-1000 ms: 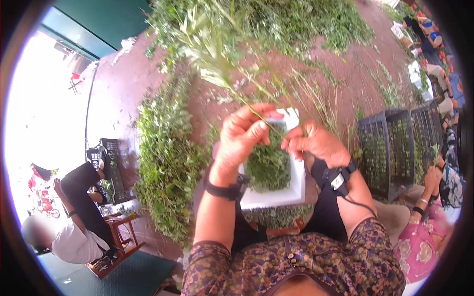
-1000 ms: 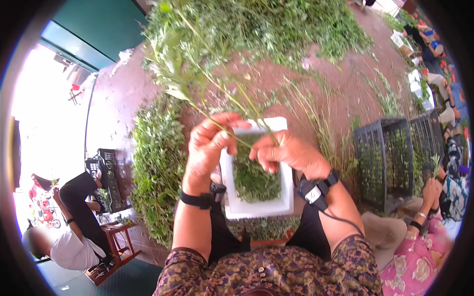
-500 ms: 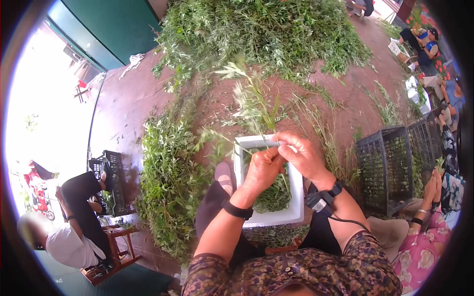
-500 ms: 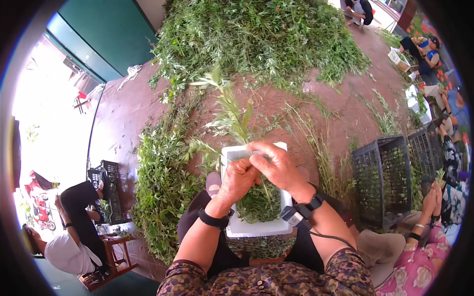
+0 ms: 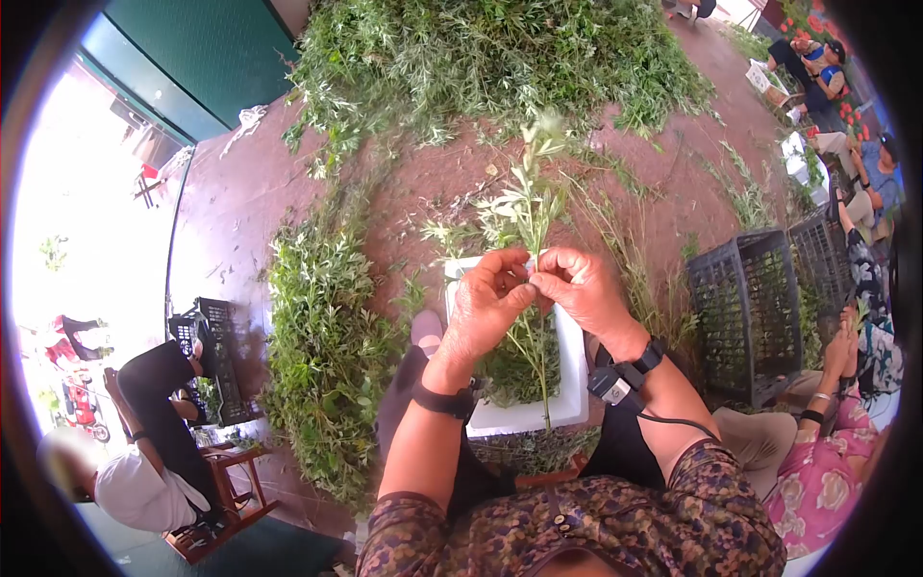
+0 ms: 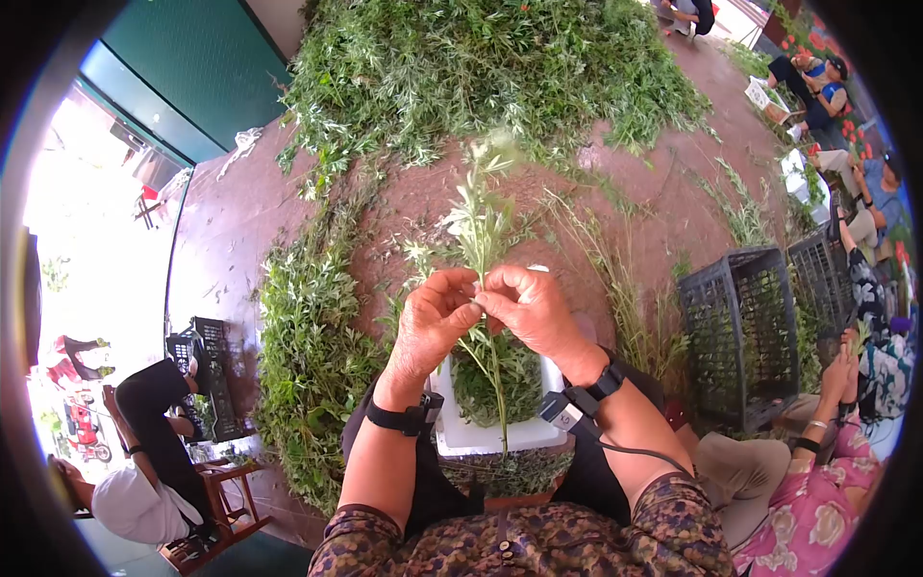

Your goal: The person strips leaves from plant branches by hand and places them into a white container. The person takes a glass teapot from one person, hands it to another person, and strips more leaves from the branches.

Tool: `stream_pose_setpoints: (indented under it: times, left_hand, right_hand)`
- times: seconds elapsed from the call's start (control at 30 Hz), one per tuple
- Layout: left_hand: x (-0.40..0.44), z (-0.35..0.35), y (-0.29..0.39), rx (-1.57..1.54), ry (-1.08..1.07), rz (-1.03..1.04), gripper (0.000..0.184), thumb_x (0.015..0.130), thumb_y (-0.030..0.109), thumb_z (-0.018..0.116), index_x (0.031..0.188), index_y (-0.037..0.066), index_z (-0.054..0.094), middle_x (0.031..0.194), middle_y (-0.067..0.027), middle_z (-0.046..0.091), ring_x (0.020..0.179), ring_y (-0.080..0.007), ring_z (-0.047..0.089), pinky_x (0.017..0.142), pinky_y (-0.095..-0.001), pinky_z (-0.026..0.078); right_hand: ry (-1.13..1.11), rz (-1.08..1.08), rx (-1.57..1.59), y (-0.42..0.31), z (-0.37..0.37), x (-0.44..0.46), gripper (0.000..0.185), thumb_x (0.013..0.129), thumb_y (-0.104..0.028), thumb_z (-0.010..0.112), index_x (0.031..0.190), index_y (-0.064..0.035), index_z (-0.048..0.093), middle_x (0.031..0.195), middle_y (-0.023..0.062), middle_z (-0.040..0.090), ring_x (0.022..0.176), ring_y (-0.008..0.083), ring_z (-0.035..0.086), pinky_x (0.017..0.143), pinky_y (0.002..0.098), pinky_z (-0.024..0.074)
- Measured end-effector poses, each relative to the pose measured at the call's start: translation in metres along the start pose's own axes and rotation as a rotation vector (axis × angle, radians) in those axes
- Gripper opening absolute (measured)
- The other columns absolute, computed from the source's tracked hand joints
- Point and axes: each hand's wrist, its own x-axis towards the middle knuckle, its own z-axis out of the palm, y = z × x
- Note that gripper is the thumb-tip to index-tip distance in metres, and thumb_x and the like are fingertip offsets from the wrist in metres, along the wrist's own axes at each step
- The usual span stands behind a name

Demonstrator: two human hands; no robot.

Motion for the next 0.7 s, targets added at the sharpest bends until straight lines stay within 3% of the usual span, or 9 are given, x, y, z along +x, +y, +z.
stream_pose_setpoints:
  times: [0.1,0.13,0.23,0.27,0.33,0.37,0.53,0.63,0.7]
  left_hand:
    - [-0.001,0.000,0.001,-0.203,0.001,-0.046,0.029,0.081,0.002,0.059,0.109,-0.001,0.053,0.089,-0.0016,0.058,0.069,-0.0062,0.052,0.062,-0.0220,0.044]
    - [0.001,0.001,-0.001,-0.204,0.073,-0.014,0.029,0.078,-0.001,0.058,0.106,-0.003,0.053,0.090,-0.0071,0.058,0.078,-0.0120,0.058,0.067,-0.0258,0.048]
    - [-0.018,0.012,0.029,0.625,0.273,0.500,0.024,0.071,-0.004,0.057,0.095,0.001,0.058,0.080,-0.0083,0.058,0.064,-0.0185,0.054,0.058,-0.0262,0.044]
    - [-0.018,0.016,0.037,0.550,0.169,0.826,0.027,0.065,-0.005,0.057,0.091,0.003,0.060,0.077,-0.0103,0.056,0.063,-0.0238,0.054,0.056,-0.0298,0.044]
    - [-0.058,0.029,0.073,0.722,-0.063,0.850,0.025,0.062,-0.003,0.061,0.086,0.006,0.063,0.077,-0.0063,0.059,0.066,-0.0211,0.058,0.054,-0.0310,0.047]
    - [-0.064,0.038,0.076,0.463,-0.072,1.130,0.027,0.058,-0.001,0.062,0.083,0.006,0.065,0.080,-0.0064,0.060,0.067,-0.0195,0.061,0.054,-0.0294,0.049]
    - [-0.107,0.072,0.114,0.148,0.132,1.186,0.013,0.071,0.010,0.071,0.080,0.002,0.065,0.078,-0.0066,0.057,0.058,-0.0160,0.053,0.050,-0.0293,0.044]
    - [-0.107,0.070,0.113,0.054,0.074,1.203,0.010,0.071,0.011,0.070,0.079,0.005,0.067,0.078,-0.0055,0.058,0.056,-0.0170,0.052,0.049,-0.0295,0.044]
    - [-0.097,0.057,0.106,0.044,-0.071,1.352,0.007,0.073,0.008,0.065,0.078,0.004,0.064,0.075,-0.0075,0.059,0.058,-0.0178,0.055,0.049,-0.0286,0.045]
  right_hand:
    - [-0.081,0.033,-0.083,-0.008,-0.003,-0.001,0.009,0.085,-0.006,0.059,0.089,0.0014,0.063,0.072,0.0011,0.058,0.060,0.0074,0.056,0.054,0.0217,0.0456]
    - [-0.067,0.031,-0.088,-0.007,-0.003,-0.001,0.010,0.085,-0.007,0.059,0.089,0.0013,0.064,0.070,0.0006,0.058,0.059,0.0065,0.055,0.053,0.0212,0.0449]
    - [-0.058,0.002,-0.098,0.000,-0.004,0.001,0.013,0.086,-0.011,0.060,0.088,0.0011,0.065,0.067,-0.0006,0.059,0.059,0.0046,0.054,0.052,0.0203,0.0435]
    - [-0.065,-0.017,-0.097,0.004,-0.008,0.003,0.014,0.087,-0.012,0.060,0.088,0.0009,0.065,0.067,-0.0006,0.059,0.059,0.0045,0.053,0.054,0.0203,0.0435]
    - [-0.094,0.103,0.017,-0.001,-0.004,0.001,0.015,0.087,-0.013,0.059,0.087,0.0008,0.065,0.067,-0.0008,0.058,0.061,0.0050,0.053,0.058,0.0204,0.0432]
    - [-0.093,0.069,0.048,0.007,-0.004,0.001,0.016,0.088,-0.013,0.058,0.090,0.0018,0.064,0.070,0.0007,0.059,0.062,0.0068,0.055,0.059,0.0212,0.0449]
    - [-0.085,0.099,0.159,0.014,-0.005,-0.001,0.016,0.088,-0.009,0.056,0.097,0.0037,0.062,0.080,0.0051,0.061,0.065,0.0102,0.058,0.065,0.0249,0.0505]
    - [-0.077,0.052,0.108,0.012,-0.009,0.001,0.014,0.085,-0.007,0.060,0.094,0.0046,0.061,0.087,0.0061,0.061,0.067,0.0107,0.058,0.065,0.0281,0.0524]
    - [-0.125,0.085,0.118,0.003,-0.007,0.000,0.014,0.085,-0.006,0.060,0.094,0.0045,0.060,0.083,0.0048,0.058,0.067,0.0127,0.058,0.066,0.0294,0.0510]
